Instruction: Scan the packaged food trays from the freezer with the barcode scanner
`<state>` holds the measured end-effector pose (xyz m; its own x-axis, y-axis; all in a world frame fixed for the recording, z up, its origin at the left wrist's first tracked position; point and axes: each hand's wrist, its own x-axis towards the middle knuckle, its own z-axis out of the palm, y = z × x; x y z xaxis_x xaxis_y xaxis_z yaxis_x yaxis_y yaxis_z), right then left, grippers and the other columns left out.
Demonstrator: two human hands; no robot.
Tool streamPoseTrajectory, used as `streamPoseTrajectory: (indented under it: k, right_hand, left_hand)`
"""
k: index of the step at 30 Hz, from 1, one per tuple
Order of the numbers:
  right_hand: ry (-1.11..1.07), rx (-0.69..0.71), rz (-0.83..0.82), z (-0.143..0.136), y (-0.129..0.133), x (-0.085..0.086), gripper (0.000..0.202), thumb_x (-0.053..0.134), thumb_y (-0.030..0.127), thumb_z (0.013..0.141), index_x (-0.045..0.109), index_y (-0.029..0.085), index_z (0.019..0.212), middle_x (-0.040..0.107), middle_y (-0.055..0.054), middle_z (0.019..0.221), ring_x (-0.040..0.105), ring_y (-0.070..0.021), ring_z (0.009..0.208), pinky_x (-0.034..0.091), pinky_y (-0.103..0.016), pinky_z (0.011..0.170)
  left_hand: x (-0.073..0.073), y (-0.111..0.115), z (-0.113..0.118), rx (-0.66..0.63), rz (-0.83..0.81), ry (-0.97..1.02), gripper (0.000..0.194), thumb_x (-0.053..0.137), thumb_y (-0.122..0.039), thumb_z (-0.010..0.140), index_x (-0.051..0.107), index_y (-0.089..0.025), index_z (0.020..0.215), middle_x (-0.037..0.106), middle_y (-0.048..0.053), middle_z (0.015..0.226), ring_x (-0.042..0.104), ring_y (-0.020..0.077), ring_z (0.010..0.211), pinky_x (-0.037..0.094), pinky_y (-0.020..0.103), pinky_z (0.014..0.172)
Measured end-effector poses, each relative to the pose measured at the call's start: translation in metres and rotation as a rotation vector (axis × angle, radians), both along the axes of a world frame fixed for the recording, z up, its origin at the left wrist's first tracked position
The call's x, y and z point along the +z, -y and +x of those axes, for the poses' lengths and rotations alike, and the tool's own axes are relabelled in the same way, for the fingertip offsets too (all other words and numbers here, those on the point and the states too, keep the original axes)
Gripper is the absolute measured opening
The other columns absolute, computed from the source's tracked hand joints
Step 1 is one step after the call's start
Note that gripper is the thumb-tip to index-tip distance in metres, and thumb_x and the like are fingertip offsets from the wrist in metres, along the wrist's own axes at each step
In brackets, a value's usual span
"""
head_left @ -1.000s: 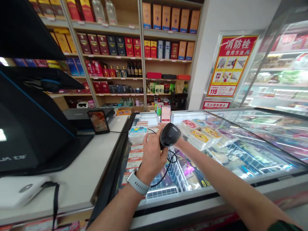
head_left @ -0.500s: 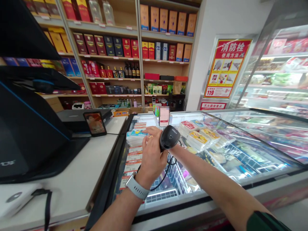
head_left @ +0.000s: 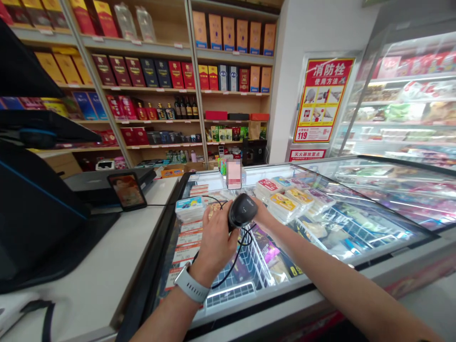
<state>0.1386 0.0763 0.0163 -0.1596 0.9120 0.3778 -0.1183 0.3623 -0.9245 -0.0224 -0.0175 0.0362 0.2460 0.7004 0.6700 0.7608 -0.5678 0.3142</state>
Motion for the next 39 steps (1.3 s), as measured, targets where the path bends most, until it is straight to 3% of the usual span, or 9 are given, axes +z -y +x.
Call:
streamPoseTrajectory:
  k: [4,7,11,16,25,39]
  right_hand:
    - [-0.317,0.103,-0.245,0.013,0.005,-0.01,0.02,0.071,0.04,0.074,0.065,0.02,0.075,0.067,0.001,0.071,0.059,-0.0131,0.064,0.05,-0.026,0.062]
    - [-0.55,0.049,-0.377,0.021,0.005,-0.01,0.019,0.074,0.035,0.074,0.062,0.021,0.08,0.067,0.002,0.069,0.061,-0.012,0.061,0.052,-0.023,0.059]
    - [-0.676,-0.029,-0.436,0.03,0.004,0.001,0.017,0.07,0.032,0.08,0.062,0.02,0.089,0.07,-0.001,0.075,0.066,-0.0139,0.067,0.055,-0.024,0.06]
    - [-0.659,-0.067,-0.466,0.034,0.004,0.007,0.022,0.069,0.037,0.081,0.061,0.02,0.094,0.072,-0.003,0.08,0.069,-0.0173,0.072,0.053,-0.024,0.054]
    - [-0.627,-0.045,-0.464,0.038,0.005,0.008,0.022,0.066,0.041,0.083,0.059,0.02,0.085,0.071,-0.003,0.079,0.07,-0.017,0.072,0.043,-0.018,0.042]
    - [-0.611,-0.066,-0.466,0.037,0.006,0.008,0.026,0.068,0.043,0.081,0.061,0.019,0.089,0.071,-0.002,0.079,0.069,-0.0175,0.074,0.042,-0.02,0.044]
  left_hand:
    - [-0.003,-0.002,0.0,0.014,-0.022,-0.047,0.057,0.051,-0.016,0.083,0.037,-0.017,0.138,0.056,0.011,0.137,0.05,0.026,0.128,0.018,0.052,0.116]
    - [-0.002,-0.003,-0.003,0.04,-0.017,-0.058,0.056,0.051,-0.018,0.084,0.036,-0.016,0.138,0.057,0.013,0.136,0.051,0.0264,0.127,0.019,0.052,0.116]
    - [0.0,-0.005,-0.006,0.089,-0.017,-0.061,0.053,0.05,-0.023,0.086,0.038,-0.016,0.138,0.06,0.013,0.13,0.054,0.0275,0.123,0.022,0.052,0.114]
    - [0.0,-0.008,-0.006,0.117,-0.024,-0.082,0.054,0.052,-0.023,0.085,0.04,-0.015,0.137,0.06,0.013,0.131,0.054,0.0279,0.123,0.023,0.051,0.115]
    - [-0.001,-0.006,-0.005,0.11,-0.015,-0.101,0.057,0.052,-0.024,0.085,0.039,-0.015,0.139,0.059,0.013,0.132,0.055,0.0282,0.122,0.022,0.051,0.115]
    - [-0.001,-0.008,-0.004,0.107,-0.015,-0.11,0.054,0.052,-0.024,0.086,0.04,-0.014,0.138,0.06,0.014,0.131,0.056,0.0286,0.121,0.023,0.051,0.114]
